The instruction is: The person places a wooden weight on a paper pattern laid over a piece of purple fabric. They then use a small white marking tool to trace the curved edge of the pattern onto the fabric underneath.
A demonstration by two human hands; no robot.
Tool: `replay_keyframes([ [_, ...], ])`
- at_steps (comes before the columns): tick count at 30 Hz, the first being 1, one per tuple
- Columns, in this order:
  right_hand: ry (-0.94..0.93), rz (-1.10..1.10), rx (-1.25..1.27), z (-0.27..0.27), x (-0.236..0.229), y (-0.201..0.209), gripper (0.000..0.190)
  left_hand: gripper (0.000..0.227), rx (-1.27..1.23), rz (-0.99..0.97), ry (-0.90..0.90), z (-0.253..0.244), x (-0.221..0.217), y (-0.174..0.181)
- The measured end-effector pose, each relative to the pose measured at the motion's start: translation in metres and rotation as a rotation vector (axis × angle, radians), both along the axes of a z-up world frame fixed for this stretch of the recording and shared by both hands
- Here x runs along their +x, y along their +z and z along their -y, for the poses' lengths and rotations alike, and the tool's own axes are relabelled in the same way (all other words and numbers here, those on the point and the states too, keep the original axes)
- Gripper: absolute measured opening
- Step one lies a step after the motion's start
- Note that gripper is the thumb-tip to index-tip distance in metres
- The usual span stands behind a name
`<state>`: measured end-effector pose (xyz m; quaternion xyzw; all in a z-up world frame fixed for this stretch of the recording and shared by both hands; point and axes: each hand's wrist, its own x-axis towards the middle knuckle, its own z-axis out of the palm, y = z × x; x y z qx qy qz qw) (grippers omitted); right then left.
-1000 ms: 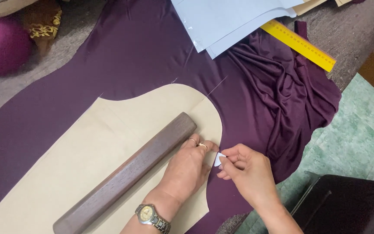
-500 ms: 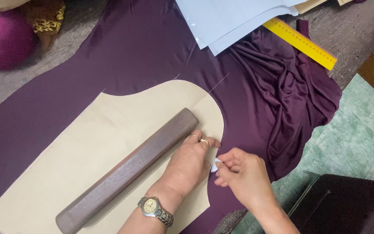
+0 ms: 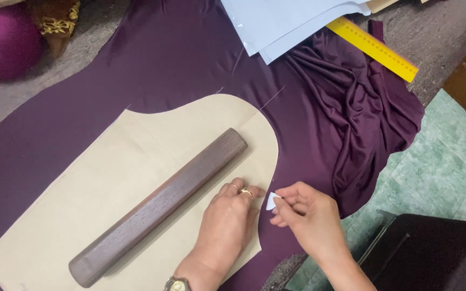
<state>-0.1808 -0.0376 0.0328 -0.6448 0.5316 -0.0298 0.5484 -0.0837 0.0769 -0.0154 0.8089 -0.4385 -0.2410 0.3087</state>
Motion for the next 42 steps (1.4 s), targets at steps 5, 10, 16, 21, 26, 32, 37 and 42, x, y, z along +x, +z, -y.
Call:
replay_keyframes([
  [5,0.040,-0.006,-0.037,-0.004,0.004,0.001,0.008,0.036,0.012,-0.099,0.041,-0.001,-0.001,-0.004],
  [10,0.079,-0.081,-0.051,-0.006,0.006,0.003,0.009,0.044,0.065,-0.133,0.023,-0.001,0.002,-0.004],
  [16,0.124,-0.141,-0.042,-0.009,0.009,0.009,0.010,0.043,0.083,-0.150,0.016,0.000,0.001,-0.009],
  [21,0.158,-0.152,0.029,-0.015,0.000,0.005,0.006,0.046,0.059,-0.141,0.030,0.000,0.001,-0.009],
  [26,0.272,-0.214,0.121,-0.014,-0.014,0.008,0.006,0.045,0.036,-0.122,0.027,0.000,0.001,-0.014],
  [32,0.152,-0.065,0.001,-0.011,-0.011,0.007,0.007,0.057,0.143,-0.153,-0.097,-0.003,0.008,0.000],
  [37,0.145,-0.141,-0.025,-0.015,-0.002,0.010,0.007,0.074,0.238,-0.102,-0.188,-0.003,0.008,0.005],
  [42,0.145,-0.153,-0.020,-0.019,0.001,0.012,0.009,0.074,0.256,-0.113,-0.183,-0.002,0.007,0.007],
])
